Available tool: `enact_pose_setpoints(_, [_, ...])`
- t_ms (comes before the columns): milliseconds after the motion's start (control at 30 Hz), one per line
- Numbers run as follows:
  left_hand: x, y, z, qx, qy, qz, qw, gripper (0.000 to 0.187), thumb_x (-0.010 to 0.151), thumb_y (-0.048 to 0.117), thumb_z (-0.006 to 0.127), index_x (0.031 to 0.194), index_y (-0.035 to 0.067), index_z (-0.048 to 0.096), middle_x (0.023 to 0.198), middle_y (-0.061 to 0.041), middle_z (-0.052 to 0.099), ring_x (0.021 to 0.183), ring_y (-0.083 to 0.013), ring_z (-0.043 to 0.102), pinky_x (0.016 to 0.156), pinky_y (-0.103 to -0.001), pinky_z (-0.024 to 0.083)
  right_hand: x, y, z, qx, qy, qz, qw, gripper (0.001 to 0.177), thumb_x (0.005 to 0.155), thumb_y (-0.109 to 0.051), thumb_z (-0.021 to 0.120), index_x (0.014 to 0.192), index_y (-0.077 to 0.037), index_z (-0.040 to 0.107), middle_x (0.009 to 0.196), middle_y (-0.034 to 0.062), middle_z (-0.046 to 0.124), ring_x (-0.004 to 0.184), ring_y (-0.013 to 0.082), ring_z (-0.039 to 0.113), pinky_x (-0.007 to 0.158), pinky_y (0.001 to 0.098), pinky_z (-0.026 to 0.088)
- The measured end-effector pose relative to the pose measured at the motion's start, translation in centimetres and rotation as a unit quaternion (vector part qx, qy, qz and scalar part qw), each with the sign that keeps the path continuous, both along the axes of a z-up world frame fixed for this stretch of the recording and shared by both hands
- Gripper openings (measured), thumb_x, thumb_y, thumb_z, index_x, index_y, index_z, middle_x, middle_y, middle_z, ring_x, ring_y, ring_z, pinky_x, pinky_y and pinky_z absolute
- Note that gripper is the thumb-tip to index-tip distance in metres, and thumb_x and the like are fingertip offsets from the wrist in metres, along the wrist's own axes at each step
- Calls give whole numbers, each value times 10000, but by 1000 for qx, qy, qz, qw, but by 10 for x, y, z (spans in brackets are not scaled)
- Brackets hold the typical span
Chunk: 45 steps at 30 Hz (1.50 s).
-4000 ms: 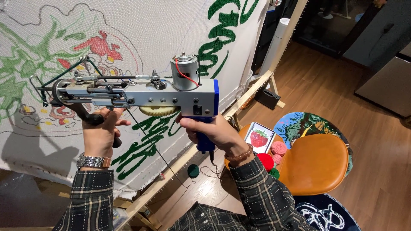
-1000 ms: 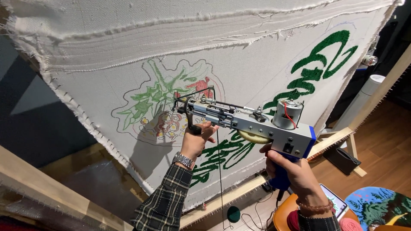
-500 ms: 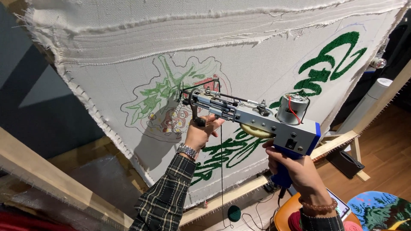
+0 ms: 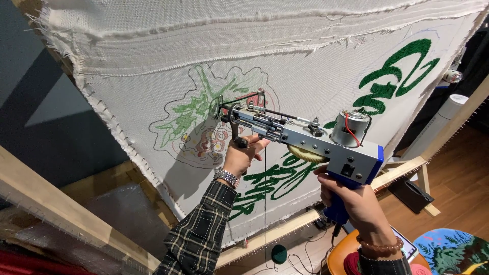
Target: Using a tufting gun to apply yarn to a canvas stretched on a wooden frame to create a rug design.
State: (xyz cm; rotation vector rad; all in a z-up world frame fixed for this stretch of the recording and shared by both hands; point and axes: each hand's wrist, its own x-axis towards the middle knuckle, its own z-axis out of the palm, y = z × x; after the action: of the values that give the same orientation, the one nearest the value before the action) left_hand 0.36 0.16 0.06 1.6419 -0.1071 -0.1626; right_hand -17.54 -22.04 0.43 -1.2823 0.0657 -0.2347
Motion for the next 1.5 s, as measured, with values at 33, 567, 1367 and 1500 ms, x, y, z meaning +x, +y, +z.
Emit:
enact_pose_setpoints(33, [0, 0, 0, -7, 5, 3, 1000, 711, 712, 368, 842, 1318, 29, 687, 1332, -98, 734, 568, -113, 674, 349, -195, 289, 0, 2, 2, 1, 0, -2, 1000, 268, 879, -46, 748, 1098, 101, 709, 684, 126, 535, 557, 239, 499, 543, 348, 425])
enact_pose_setpoints(567, [52, 21, -8, 42, -109, -29, 993, 399, 839, 352, 772, 632, 132, 511, 569, 6, 520, 497, -162, 719, 397, -205, 259, 2, 61, 41, -106, 38, -47, 992, 363, 866, -140, 768, 1184, 34, 743, 705, 165, 629, 582, 244, 555, 588, 383, 501])
enact_pose_setpoints(1367, [90, 43, -9, 196, -88, -96, 972, 439, 786, 488, 820, 1062, 148, 848, 727, -1, 781, 573, -83, 681, 525, -209, 520, 22, 91, 54, -124, 83, -81, 986, 296, 916, -99, 712, 1166, 31, 804, 560, 199, 533, 507, 283, 490, 524, 402, 413])
enact_pose_setpoints(1500, [70, 43, 15, 173, -53, -110, 977, 375, 788, 441, 849, 935, 103, 782, 745, -31, 728, 507, -106, 646, 377, -225, 441, 20, 93, 55, -113, 80, -86, 987, 263, 914, -73, 721, 1136, 45, 796, 590, 196, 533, 511, 282, 492, 508, 404, 409])
